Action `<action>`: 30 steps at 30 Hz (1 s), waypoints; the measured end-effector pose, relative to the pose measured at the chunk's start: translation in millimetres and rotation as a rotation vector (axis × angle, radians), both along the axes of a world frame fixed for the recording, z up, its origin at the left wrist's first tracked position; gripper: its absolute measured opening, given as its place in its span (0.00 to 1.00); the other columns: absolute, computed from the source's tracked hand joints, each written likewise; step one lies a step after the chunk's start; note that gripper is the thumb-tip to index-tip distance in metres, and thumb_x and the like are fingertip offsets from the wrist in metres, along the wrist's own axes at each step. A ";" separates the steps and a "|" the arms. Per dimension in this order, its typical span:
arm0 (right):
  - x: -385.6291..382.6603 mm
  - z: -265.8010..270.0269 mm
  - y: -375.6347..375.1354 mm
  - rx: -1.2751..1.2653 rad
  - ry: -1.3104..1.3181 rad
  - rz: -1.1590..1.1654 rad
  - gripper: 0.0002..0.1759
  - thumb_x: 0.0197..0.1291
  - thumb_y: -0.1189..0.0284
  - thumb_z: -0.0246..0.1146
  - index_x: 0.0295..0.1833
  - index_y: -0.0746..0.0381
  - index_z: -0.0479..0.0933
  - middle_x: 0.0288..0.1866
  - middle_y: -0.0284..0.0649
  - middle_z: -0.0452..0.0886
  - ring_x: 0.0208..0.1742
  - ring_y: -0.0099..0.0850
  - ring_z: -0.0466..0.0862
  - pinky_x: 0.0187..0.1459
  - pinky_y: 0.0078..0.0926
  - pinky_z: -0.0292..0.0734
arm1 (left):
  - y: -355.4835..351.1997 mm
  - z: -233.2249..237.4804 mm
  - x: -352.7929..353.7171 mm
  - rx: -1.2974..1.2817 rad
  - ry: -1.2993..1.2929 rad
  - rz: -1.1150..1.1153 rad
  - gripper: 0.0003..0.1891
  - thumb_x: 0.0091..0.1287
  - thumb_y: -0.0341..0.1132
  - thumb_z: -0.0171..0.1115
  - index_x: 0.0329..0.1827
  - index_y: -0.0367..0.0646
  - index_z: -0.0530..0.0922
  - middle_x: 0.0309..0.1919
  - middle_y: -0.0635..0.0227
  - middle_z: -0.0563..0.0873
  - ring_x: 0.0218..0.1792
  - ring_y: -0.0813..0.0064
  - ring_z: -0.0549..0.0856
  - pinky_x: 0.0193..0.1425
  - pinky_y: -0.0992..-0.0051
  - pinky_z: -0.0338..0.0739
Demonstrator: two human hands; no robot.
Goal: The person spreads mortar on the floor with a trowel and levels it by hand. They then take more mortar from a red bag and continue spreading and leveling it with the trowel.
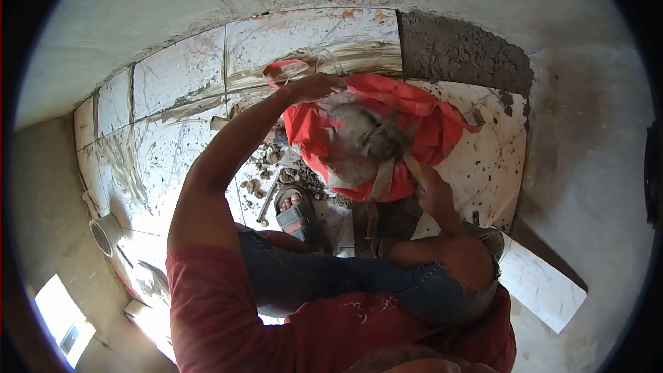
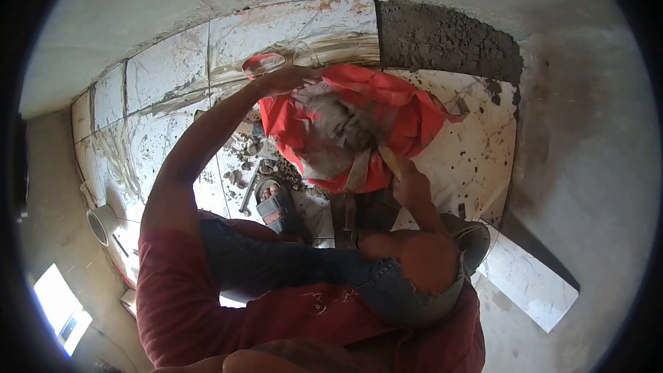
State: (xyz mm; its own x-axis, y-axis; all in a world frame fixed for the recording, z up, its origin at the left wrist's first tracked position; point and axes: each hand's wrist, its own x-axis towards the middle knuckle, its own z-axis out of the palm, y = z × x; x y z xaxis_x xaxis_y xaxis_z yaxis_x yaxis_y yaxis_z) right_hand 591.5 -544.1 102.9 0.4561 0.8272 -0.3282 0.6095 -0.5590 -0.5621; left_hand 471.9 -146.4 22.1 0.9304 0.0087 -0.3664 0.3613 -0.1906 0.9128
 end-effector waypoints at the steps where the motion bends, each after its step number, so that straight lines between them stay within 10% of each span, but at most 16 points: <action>1: -2.5 -4.9 3.3 -0.059 -0.145 0.031 0.28 0.49 0.74 0.61 0.58 0.61 0.64 0.40 0.51 0.77 0.42 0.52 0.79 0.39 0.46 0.75 | 2.6 -1.0 1.8 0.005 -0.001 0.001 0.28 0.49 0.16 0.43 0.57 0.33 0.71 0.54 0.54 0.79 0.56 0.63 0.78 0.61 0.68 0.73; 12: 30.0 28.9 -2.8 0.276 0.040 -0.472 0.30 0.58 0.61 0.60 0.64 0.59 0.61 0.48 0.55 0.77 0.43 0.49 0.82 0.42 0.39 0.77 | 6.1 -7.8 0.7 0.119 -0.016 -0.052 0.18 0.63 0.28 0.51 0.57 0.36 0.72 0.53 0.56 0.80 0.55 0.66 0.78 0.60 0.71 0.70; 19: 150.2 20.3 -48.3 0.420 0.298 -1.126 0.23 0.62 0.64 0.56 0.61 0.57 0.64 0.28 0.36 0.72 0.21 0.23 0.73 0.21 0.26 0.70 | 39.8 130.2 23.8 -0.103 -0.618 -0.020 0.20 0.64 0.27 0.55 0.60 0.44 0.71 0.65 0.61 0.69 0.68 0.69 0.64 0.67 0.66 0.59; 21: 166.5 7.3 -68.9 0.609 0.680 -1.390 0.17 0.63 0.62 0.54 0.54 0.57 0.65 0.28 0.35 0.69 0.20 0.27 0.72 0.19 0.28 0.69 | 63.1 172.2 27.5 0.175 -0.369 0.191 0.22 0.65 0.34 0.56 0.63 0.47 0.69 0.68 0.61 0.65 0.71 0.66 0.58 0.70 0.62 0.52; 23: 161.9 1.5 -76.1 0.641 0.744 -1.486 0.14 0.63 0.62 0.53 0.50 0.56 0.65 0.27 0.35 0.68 0.20 0.27 0.71 0.19 0.28 0.68 | 57.1 261.1 35.7 0.529 -0.708 0.429 0.25 0.71 0.32 0.46 0.70 0.40 0.57 0.71 0.61 0.59 0.71 0.70 0.57 0.72 0.67 0.50; 28: 147.8 -54.0 -76.7 0.914 1.028 -1.616 0.12 0.63 0.57 0.55 0.44 0.51 0.64 0.27 0.33 0.68 0.22 0.26 0.69 0.21 0.24 0.66 | 190.5 395.3 10.4 2.022 -0.920 0.575 0.18 0.65 0.32 0.60 0.54 0.31 0.72 0.57 0.54 0.76 0.52 0.69 0.79 0.55 0.70 0.73; 30: 157.5 -60.9 -49.0 0.848 0.976 -1.681 0.12 0.62 0.56 0.56 0.42 0.49 0.64 0.27 0.33 0.68 0.21 0.27 0.70 0.21 0.26 0.66 | 183.9 436.8 24.7 2.067 -0.835 0.535 0.16 0.67 0.32 0.56 0.53 0.30 0.73 0.51 0.55 0.79 0.46 0.67 0.81 0.52 0.70 0.75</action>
